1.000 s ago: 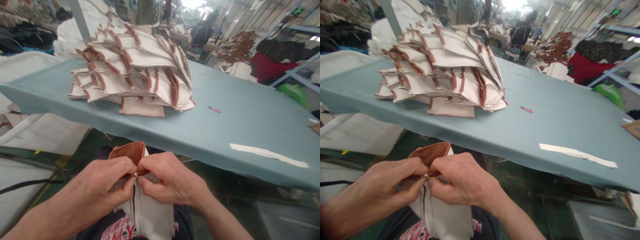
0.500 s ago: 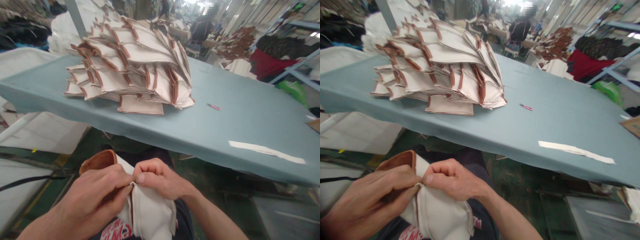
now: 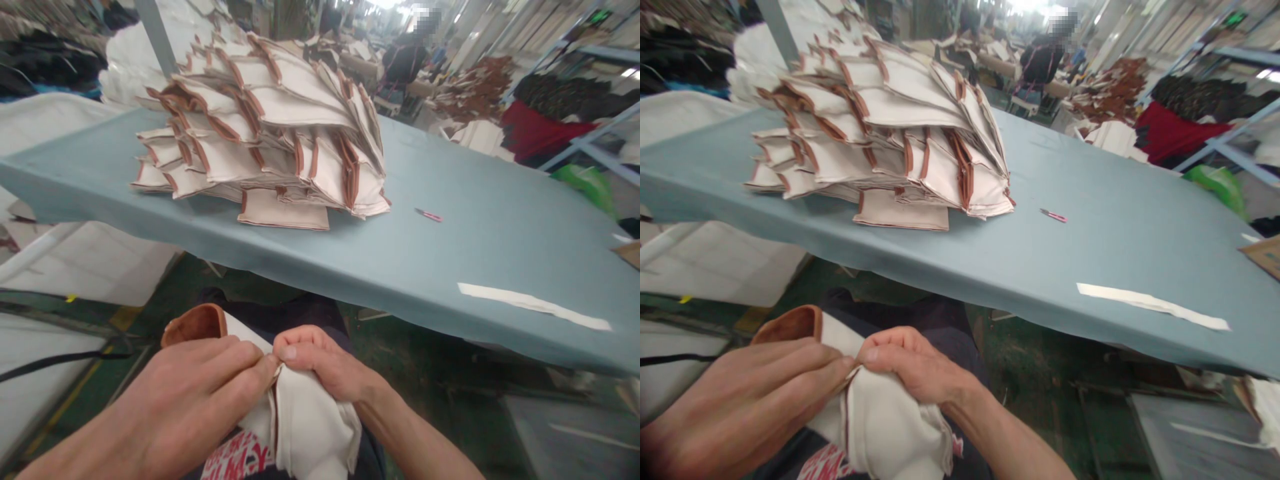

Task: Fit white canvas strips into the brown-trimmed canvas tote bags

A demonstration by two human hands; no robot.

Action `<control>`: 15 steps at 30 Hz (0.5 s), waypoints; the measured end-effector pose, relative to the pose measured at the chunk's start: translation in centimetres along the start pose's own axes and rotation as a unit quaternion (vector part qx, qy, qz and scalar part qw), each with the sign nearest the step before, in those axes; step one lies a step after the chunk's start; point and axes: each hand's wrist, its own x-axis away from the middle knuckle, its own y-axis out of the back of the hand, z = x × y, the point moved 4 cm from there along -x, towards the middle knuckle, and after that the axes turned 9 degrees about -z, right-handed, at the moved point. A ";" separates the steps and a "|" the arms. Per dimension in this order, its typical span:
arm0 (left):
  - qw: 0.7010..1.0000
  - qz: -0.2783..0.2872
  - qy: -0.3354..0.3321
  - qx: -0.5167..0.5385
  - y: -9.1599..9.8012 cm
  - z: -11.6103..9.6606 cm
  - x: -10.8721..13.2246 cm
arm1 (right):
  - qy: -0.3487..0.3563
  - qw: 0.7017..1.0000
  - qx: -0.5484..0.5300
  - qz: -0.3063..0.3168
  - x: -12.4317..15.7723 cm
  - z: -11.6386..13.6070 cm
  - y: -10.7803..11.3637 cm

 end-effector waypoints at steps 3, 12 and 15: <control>0.999 -0.001 -0.019 -0.042 -0.1 -0.1 0.2 | 0.009 1.000 -0.008 -0.019 0.0 -0.4 0.1; 0.995 -0.034 -0.008 -0.094 0.3 -1.3 0.3 | -0.004 1.000 -0.007 -0.019 0.2 -0.6 -0.1; 0.994 -0.074 0.036 -0.066 0.6 -1.5 1.0 | -0.009 1.000 -0.015 -0.011 0.4 -0.3 -0.4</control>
